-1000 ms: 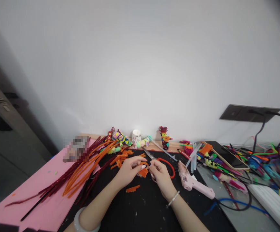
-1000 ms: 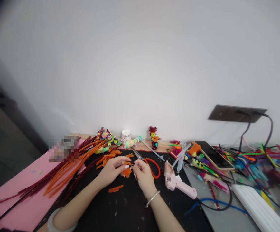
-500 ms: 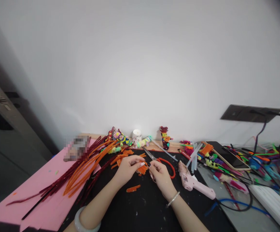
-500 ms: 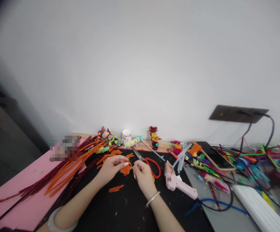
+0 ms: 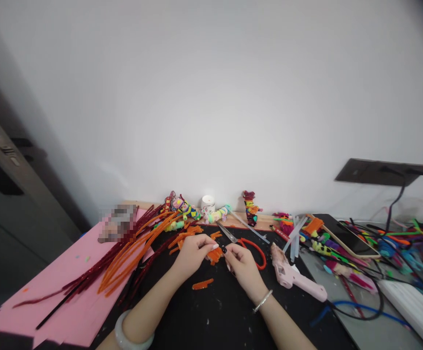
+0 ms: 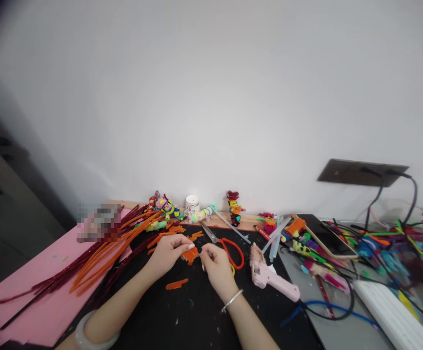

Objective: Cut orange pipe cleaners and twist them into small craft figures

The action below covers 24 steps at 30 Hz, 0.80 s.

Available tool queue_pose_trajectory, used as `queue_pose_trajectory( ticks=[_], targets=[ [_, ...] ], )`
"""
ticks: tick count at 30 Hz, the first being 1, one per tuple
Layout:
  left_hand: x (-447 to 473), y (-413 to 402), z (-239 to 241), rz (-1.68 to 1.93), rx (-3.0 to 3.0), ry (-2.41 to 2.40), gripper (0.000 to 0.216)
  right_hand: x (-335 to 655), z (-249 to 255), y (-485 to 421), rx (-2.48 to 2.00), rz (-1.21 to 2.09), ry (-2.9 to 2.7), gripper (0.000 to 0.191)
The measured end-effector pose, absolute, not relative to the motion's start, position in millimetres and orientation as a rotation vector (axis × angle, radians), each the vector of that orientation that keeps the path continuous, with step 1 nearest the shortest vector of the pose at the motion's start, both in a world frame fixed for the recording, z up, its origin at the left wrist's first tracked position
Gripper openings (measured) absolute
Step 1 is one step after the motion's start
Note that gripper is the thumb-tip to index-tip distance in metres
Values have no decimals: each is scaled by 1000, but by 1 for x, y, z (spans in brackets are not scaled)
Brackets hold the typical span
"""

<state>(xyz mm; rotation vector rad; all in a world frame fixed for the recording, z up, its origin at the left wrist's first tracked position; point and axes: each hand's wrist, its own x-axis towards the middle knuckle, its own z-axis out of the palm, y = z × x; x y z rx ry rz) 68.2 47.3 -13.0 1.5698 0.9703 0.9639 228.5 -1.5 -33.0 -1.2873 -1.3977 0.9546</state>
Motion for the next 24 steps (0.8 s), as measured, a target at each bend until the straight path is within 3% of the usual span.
queue_pose_trajectory(
  ticks=[4,9,14,24],
  targets=[
    [70,49,-19,1007,1478,919,23,230,-37,0,-1252,1040,-1328,32],
    [74,45,-20,882,1152,797,52,231,-40,1,-1191,1107,-1127,35],
    [76,40,-22,765,1062,759,46,230,-39,1,-1157,1121,-1106,35],
    [80,42,-27,869,1122,821,44,225,-28,-5,-1255,983,-1411,26]
  ],
)
